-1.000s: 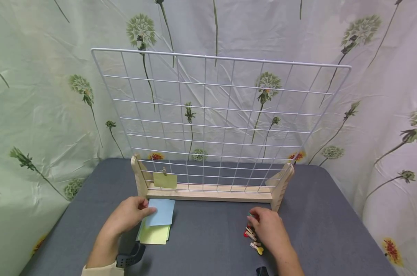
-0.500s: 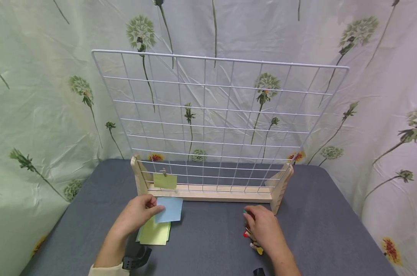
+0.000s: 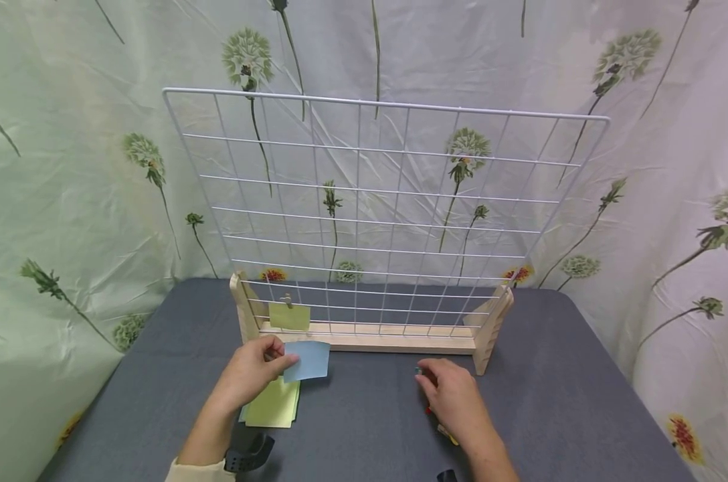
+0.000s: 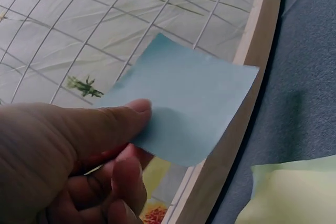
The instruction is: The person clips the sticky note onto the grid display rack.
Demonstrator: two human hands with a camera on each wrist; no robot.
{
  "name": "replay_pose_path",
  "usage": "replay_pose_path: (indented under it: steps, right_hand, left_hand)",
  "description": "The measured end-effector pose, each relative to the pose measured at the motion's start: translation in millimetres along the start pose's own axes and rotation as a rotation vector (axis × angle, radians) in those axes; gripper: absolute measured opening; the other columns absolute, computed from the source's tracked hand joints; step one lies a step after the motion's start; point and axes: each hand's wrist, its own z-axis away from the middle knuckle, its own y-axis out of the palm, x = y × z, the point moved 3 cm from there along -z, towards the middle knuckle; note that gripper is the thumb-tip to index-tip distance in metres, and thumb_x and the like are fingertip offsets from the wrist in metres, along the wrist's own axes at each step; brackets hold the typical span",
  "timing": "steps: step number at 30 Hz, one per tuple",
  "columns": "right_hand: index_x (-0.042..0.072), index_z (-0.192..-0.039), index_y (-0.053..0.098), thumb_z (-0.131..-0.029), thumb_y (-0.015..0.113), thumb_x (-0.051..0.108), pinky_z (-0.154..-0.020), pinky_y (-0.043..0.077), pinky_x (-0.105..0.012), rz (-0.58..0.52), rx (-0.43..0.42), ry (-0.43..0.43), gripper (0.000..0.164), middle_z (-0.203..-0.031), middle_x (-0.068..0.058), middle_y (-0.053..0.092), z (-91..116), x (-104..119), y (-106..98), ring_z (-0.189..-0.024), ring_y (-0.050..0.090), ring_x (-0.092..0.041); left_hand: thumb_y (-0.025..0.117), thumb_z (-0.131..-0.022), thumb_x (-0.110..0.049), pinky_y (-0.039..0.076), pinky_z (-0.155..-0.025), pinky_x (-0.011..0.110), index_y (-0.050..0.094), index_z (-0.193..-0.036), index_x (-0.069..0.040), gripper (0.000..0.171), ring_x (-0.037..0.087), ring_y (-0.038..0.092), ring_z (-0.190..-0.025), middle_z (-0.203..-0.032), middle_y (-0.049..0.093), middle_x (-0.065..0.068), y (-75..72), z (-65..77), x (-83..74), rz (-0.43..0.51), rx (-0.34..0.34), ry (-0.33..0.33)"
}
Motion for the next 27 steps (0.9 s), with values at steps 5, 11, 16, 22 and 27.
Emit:
replay_pose_path:
  steps: [5, 11, 16, 22, 27]
  right_hand:
    - [0.008, -0.101, 0.078, -0.085, 0.082, 0.011, -0.064, 0.053, -0.026, 0.003, -0.032, -0.047, 0.017, -0.092, -0.002, 0.075, -1.3, 3.5, 0.7, -0.077, 0.066, -0.01]
    - [0.008, -0.103, 0.078, -0.085, 0.082, 0.01, -0.064, 0.052, -0.026, -0.008, -0.076, -0.103, 0.018, -0.093, -0.003, 0.075, -7.5, 10.2, 0.6, -0.076, 0.067, -0.011]
    - [0.008, -0.105, 0.077, -0.086, 0.08, 0.009, -0.065, 0.053, -0.027, -0.028, -0.083, -0.121, 0.019, -0.094, -0.002, 0.074, -13.5, 18.8, 0.7, -0.078, 0.067, -0.011]
    - [0.012, -0.105, 0.077, -0.086, 0.08, 0.007, -0.069, 0.054, -0.03, -0.043, -0.097, -0.154, 0.02, -0.095, 0.0, 0.074, -20.3, 29.7, 1.1, -0.08, 0.068, -0.011]
    - [0.009, -0.105, 0.077, -0.085, 0.081, 0.006, -0.071, 0.054, -0.033, -0.047, -0.129, -0.204, 0.02, -0.093, -0.002, 0.075, -27.2, 37.2, 2.5, -0.081, 0.067, -0.011]
  left_hand:
    - [0.077, -0.091, -0.018, 0.041, -0.053, 0.031, 0.063, -0.088, -0.01, 0.017, 0.014, 0.064, -0.06, -0.077, 0.066, 0.001, 6.5, -1.3, -2.1, 0.084, -0.016, -0.018]
    - [0.076, -0.092, -0.014, 0.048, -0.055, 0.029, 0.064, -0.091, -0.006, 0.015, 0.015, 0.069, -0.06, -0.077, 0.068, 0.004, 16.8, -2.5, -5.0, 0.144, -0.013, 0.005]
    - [0.075, -0.092, -0.012, 0.047, -0.054, 0.028, 0.063, -0.091, -0.006, 0.014, 0.014, 0.069, -0.059, -0.074, 0.068, 0.003, 22.8, -3.4, -6.5, 0.13, -0.012, -0.016]
    - [0.071, -0.095, -0.01, 0.049, -0.056, 0.026, 0.064, -0.093, -0.007, 0.008, 0.012, 0.065, -0.061, -0.07, 0.065, 0.001, 25.9, -3.3, -8.1, 0.098, -0.002, 0.005]
    - [0.066, -0.097, -0.009, 0.045, -0.055, 0.025, 0.07, -0.106, -0.006, 0.01, 0.01, 0.062, -0.064, -0.073, 0.066, 0.002, 23.8, -1.1, -11.0, 0.061, 0.009, 0.041]
